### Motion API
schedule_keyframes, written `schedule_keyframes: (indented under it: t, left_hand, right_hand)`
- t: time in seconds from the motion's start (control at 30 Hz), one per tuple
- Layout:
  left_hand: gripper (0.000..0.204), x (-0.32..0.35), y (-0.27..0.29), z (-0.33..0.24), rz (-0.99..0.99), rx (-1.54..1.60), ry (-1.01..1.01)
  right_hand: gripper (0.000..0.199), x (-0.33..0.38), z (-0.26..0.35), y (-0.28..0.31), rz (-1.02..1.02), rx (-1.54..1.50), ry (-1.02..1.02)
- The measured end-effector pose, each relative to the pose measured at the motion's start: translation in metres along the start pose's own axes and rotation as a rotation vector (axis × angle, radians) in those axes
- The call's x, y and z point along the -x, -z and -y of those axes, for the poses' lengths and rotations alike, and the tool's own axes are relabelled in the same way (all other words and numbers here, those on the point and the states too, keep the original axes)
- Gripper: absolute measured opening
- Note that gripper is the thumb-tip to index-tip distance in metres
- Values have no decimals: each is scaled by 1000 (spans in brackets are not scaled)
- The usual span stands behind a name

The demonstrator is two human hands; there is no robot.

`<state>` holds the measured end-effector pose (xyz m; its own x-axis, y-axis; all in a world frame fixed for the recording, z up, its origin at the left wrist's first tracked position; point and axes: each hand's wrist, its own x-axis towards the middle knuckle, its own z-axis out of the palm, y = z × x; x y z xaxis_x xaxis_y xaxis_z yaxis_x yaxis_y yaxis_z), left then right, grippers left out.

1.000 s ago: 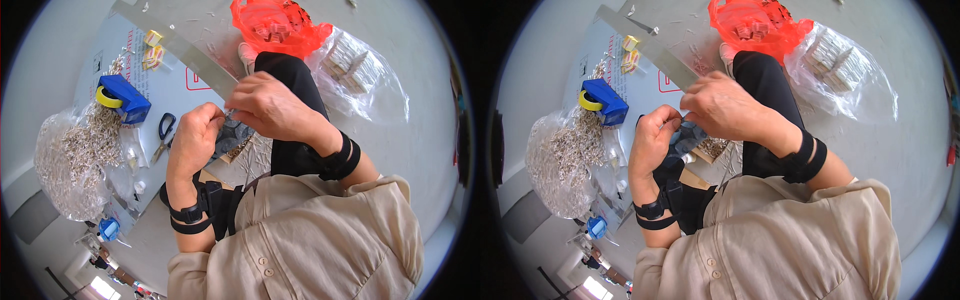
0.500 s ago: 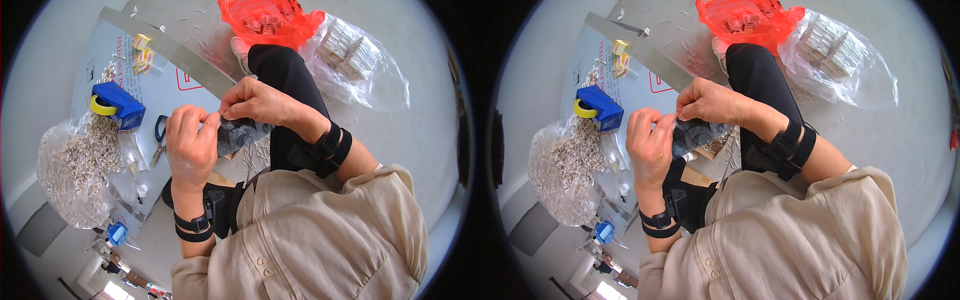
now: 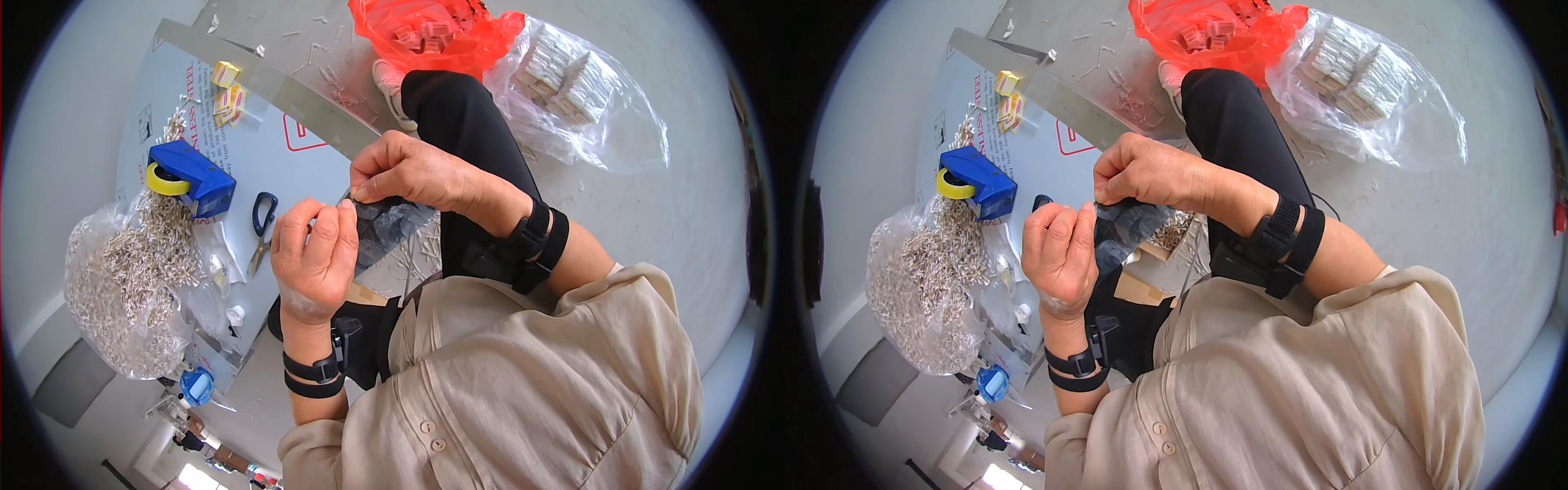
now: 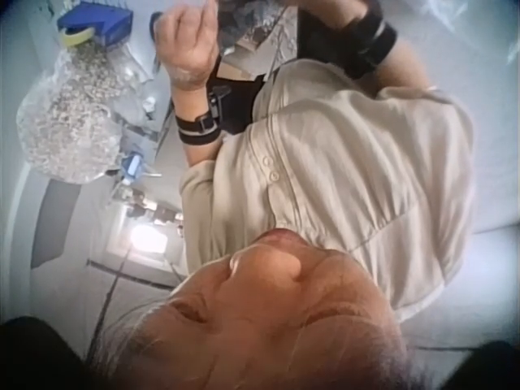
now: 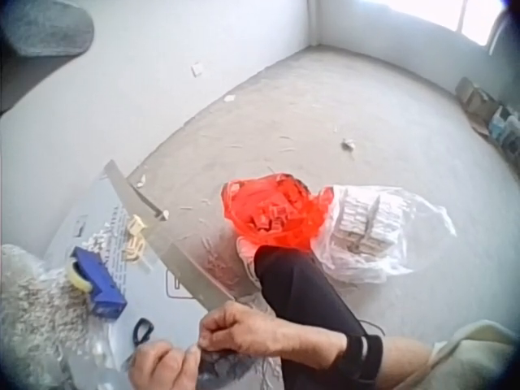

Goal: Peeling small metallic parts from a template and placing them into individual plastic bags.

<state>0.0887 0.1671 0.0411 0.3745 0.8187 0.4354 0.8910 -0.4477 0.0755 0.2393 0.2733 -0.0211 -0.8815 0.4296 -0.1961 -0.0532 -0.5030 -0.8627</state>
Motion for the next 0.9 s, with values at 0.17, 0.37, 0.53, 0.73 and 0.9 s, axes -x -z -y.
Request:
schedule_keyframes:
  t: [0.17, 0.37, 0.53, 0.73, 0.9]
  left_hand:
    - [27, -1, 6, -4, 3, 49, 33]
    - [27, 0, 6, -3, -9, 113, 101]
    - [24, 7, 2, -4, -83, 319, 249]
    - [22, 5, 2, -1, -77, 350, 199]
    - [24, 2, 5, -2, -78, 370, 185]
  right_hand:
    - [14, 2, 2, -1, 12, 72, 54]
    - [16, 5, 8, 0, 28, 123, 109]
    - [15, 2, 4, 2, 54, 89, 135]
    - [14, -1, 4, 5, 80, 16, 60]
    - [12, 1, 5, 3, 83, -30, 29]
